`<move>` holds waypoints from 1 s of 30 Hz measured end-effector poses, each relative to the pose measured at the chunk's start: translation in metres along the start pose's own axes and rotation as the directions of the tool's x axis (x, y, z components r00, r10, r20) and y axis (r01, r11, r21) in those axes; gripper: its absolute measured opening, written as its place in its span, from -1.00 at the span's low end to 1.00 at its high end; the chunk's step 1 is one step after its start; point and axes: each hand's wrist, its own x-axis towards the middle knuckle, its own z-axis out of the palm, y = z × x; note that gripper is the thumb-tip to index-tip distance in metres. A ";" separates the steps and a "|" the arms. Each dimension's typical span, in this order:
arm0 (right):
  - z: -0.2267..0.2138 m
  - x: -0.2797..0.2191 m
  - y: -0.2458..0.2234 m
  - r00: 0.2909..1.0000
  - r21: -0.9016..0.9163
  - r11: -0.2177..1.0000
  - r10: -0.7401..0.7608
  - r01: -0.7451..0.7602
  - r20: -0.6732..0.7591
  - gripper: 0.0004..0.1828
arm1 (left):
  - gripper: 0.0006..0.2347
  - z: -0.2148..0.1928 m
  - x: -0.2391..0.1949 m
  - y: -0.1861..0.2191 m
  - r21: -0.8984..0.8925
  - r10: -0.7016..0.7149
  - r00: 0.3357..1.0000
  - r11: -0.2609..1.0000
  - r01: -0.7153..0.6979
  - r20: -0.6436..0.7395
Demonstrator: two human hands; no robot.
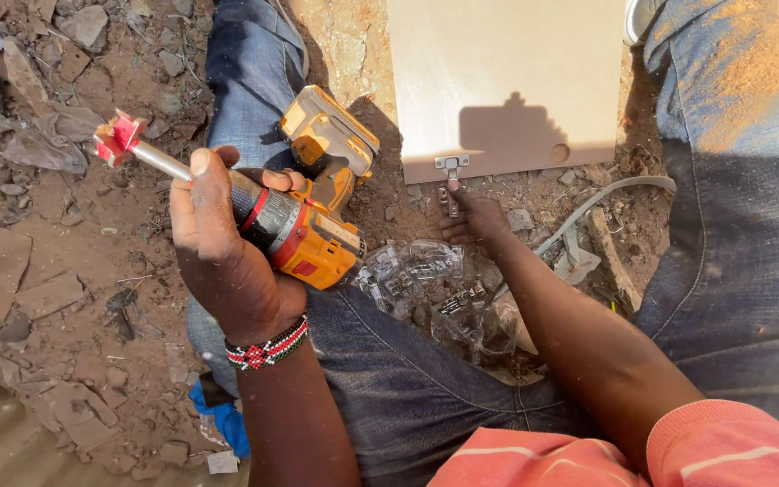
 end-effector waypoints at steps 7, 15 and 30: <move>-0.005 -0.002 0.002 0.998 0.018 1.000 -0.027 0.026 0.065 -0.19 | -0.71 -0.002 0.000 -0.003 -0.041 0.020 0.999 0.999 -0.018 0.037; -0.030 0.010 -0.017 0.900 0.359 0.929 -0.228 0.088 0.371 -0.76 | -0.76 -0.003 0.004 -0.011 -0.075 0.028 0.998 0.997 -0.024 0.053; -0.035 0.013 -0.015 0.983 0.328 0.934 -0.091 0.140 -0.158 -0.60 | -0.77 0.000 0.015 -0.031 0.037 0.141 0.986 0.990 -0.138 -0.091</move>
